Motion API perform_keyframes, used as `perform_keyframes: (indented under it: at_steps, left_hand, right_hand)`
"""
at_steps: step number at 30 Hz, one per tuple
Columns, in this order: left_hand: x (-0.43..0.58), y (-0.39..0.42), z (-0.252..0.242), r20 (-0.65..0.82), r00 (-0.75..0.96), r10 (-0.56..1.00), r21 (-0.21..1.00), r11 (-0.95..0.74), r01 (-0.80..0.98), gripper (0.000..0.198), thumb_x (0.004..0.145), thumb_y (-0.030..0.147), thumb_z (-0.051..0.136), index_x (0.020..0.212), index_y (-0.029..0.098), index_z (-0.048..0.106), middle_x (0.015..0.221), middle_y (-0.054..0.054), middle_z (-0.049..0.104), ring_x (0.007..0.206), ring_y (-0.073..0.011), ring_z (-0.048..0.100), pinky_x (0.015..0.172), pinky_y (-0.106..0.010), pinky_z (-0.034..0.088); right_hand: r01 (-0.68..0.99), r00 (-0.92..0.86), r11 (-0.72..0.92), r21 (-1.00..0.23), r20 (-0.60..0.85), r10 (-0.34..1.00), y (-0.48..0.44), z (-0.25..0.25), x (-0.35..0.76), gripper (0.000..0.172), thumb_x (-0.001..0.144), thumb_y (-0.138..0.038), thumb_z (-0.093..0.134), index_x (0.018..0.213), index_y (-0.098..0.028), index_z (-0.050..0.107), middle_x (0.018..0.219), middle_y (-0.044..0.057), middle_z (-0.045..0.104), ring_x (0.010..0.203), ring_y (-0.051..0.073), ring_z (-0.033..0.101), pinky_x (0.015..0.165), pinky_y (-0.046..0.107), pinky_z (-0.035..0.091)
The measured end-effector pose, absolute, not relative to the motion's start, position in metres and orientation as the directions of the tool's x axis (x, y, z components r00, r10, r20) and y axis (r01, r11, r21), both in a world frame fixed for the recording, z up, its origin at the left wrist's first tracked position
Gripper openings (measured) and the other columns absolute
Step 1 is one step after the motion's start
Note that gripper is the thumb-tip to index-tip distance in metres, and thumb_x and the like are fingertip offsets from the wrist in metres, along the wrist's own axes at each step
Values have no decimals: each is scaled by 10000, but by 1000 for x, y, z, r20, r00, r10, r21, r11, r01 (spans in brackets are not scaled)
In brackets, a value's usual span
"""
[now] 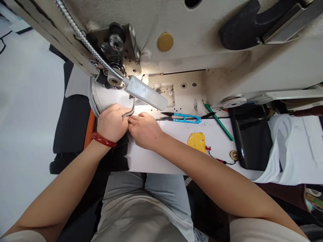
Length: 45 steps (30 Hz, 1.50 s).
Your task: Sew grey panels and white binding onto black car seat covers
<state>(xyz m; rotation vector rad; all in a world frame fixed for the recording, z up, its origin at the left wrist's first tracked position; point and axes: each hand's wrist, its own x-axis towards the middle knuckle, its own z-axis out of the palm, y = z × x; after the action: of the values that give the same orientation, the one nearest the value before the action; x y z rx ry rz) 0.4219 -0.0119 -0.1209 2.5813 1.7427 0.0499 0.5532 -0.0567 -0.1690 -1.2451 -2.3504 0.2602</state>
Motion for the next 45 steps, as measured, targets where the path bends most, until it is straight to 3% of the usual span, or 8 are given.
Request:
perform_keyframes:
  at_steps: [9,15,18,21,28,36,40,45]
  left_hand:
    - [435,19,-119,-8,437,899,26,-437,899,306,825,97,470,921,156,754,1101,-99,700,986,-246,649,824,-360,509]
    - [409,16,-104,-55,530,846,164,-516,840,264,845,450,597,934,238,728,1024,-33,747,975,-261,676,878,-382,525]
    - [396,4,-103,-68,535,842,236,-508,829,270,827,351,592,1054,256,703,1125,-4,740,1048,-243,675,934,-367,520]
    - [394,-2,-108,-57,550,833,249,-522,816,323,829,255,540,1110,250,699,1248,0,699,1138,-234,644,987,-363,506]
    - [410,17,-117,-4,602,799,134,-596,792,348,816,160,493,1068,226,723,1231,-13,700,1133,-248,620,995,-389,493]
    - [410,11,-115,-45,721,691,-160,-717,678,333,920,116,390,864,195,709,894,-53,727,932,-221,633,803,-342,513]
    - [382,9,-131,120,761,637,-12,-766,643,393,967,117,344,1070,213,710,1143,-18,736,1098,-176,631,906,-314,527]
    - [367,16,-147,226,764,605,180,-796,577,395,974,141,367,1099,238,729,1207,-5,721,1114,-153,639,990,-327,530]
  right_hand:
    - [748,-484,577,-329,325,812,-43,-177,552,376,753,-50,513,1088,-29,685,1207,213,659,1250,279,521,1039,417,411]
    - [738,-490,610,-287,394,778,-77,-159,552,273,911,-98,415,849,-149,676,779,88,654,784,214,562,693,353,466]
    - [670,-561,705,-232,464,685,-90,-161,542,281,941,-95,411,1020,-96,681,920,133,678,914,232,566,761,357,488]
    - [681,-601,707,-191,404,689,-93,-166,528,321,956,-81,390,1109,-32,668,1057,204,685,1077,279,549,853,405,498]
    - [704,-639,678,-212,228,734,-75,-158,519,267,882,-38,457,994,-41,700,944,188,698,958,290,577,758,392,505]
    - [767,-558,620,-166,305,772,-72,-162,525,272,941,-176,499,1010,-27,716,1042,208,718,1019,309,630,883,442,518]
    - [727,-629,686,-7,393,671,-88,-164,517,395,967,-251,525,1162,61,668,1200,278,670,1148,361,638,979,495,508]
    - [682,-690,731,4,335,642,-94,-160,496,315,918,-32,449,1088,54,700,1130,306,678,1038,350,706,771,429,588]
